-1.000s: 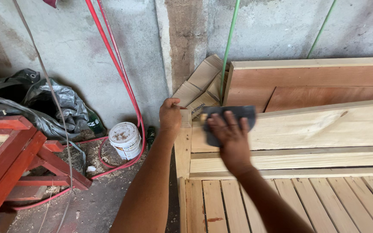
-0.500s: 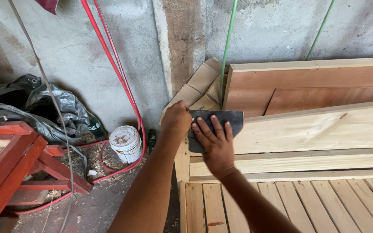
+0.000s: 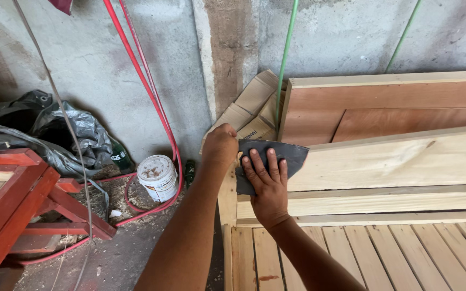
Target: The person sands a slatted wooden furniture frame with a sheet of sandpaper, running the paper along the edges and corner posts of the piece while steadying it with the other hand. They work around the frame, sanding the side rails, top edge, and corner joints in turn.
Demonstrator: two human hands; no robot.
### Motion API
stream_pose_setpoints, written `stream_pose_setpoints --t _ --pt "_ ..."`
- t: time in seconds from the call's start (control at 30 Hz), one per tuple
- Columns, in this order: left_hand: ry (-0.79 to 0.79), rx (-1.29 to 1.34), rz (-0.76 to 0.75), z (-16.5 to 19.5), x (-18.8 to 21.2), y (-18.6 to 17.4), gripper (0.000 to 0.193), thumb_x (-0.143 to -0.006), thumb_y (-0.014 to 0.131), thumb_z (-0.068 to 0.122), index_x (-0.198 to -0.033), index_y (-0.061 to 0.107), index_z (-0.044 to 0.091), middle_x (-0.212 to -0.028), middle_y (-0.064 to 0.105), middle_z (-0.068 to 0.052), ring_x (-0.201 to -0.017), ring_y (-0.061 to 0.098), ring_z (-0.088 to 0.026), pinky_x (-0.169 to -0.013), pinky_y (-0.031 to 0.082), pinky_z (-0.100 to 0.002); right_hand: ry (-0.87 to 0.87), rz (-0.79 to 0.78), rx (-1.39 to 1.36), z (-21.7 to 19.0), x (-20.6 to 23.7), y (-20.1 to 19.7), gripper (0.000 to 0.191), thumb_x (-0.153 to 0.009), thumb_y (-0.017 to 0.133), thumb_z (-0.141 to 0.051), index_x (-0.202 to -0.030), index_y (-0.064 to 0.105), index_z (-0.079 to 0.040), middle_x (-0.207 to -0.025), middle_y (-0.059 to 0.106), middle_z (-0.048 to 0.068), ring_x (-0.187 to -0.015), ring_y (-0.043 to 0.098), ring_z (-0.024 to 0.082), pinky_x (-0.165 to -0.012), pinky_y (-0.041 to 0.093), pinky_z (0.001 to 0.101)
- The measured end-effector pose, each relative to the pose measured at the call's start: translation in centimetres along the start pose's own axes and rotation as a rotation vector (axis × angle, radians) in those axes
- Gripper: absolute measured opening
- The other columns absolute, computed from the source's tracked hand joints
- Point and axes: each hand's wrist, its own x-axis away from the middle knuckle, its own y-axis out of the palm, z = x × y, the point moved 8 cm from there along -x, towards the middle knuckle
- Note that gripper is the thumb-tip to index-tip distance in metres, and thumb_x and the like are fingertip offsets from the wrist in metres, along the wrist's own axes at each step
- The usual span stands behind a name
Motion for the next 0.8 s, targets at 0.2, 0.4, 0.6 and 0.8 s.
stream_pose_setpoints --t 0.2,0.4,0.6,0.8 --pt "0.021 0.005 0.033 1.1 0.7 -0.7 0.019 -0.089 0.055 0.012 -0.097 0.072 0.013 -0.106 0.073 -0.016 -0.102 0.068 -0.038 -0.087 0.054 -0.046 0.016 -0.053 0.181 10.4 1.5 -6.2 0.092 -0.069 0.059 0.013 -0.151 0.051 -0.026 -0.165 0.039 -0.001 -0.158 0.024 0.033 -0.128 0.016 0.0605" --pt "-0.055 0.013 -0.003 1.7 1.2 -0.8 0.018 -0.094 0.055 0.019 -0.099 0.071 0.013 -0.104 0.074 -0.017 -0.101 0.069 -0.038 -0.086 0.054 -0.047 0.184 0.120 0.190 24.2 2.3 -17.9 0.069 -0.090 0.054 0.008 -0.152 0.055 -0.021 -0.162 0.050 0.005 -0.160 0.031 0.039 -0.131 0.017 0.0596" --pt "-0.052 -0.037 -0.013 2.3 1.6 -1.3 0.021 -0.088 0.056 0.012 -0.102 0.072 0.015 -0.104 0.074 -0.018 -0.103 0.068 -0.040 -0.089 0.054 -0.047 0.243 0.236 0.271 22.7 0.4 -18.1 0.040 -0.099 0.066 -0.006 -0.139 0.067 -0.014 -0.149 0.060 0.007 -0.149 0.044 0.043 -0.123 0.026 0.0633" --pt "-0.088 -0.012 -0.025 1.4 1.3 -1.3 0.021 -0.088 0.056 0.013 -0.101 0.072 0.016 -0.106 0.073 -0.018 -0.105 0.067 -0.040 -0.089 0.054 -0.048 0.052 -0.150 0.137 2.9 -5.5 -5.0 0.048 -0.081 0.066 -0.007 -0.129 0.068 -0.013 -0.134 0.066 0.010 -0.128 0.054 0.033 -0.115 0.029 0.0585"
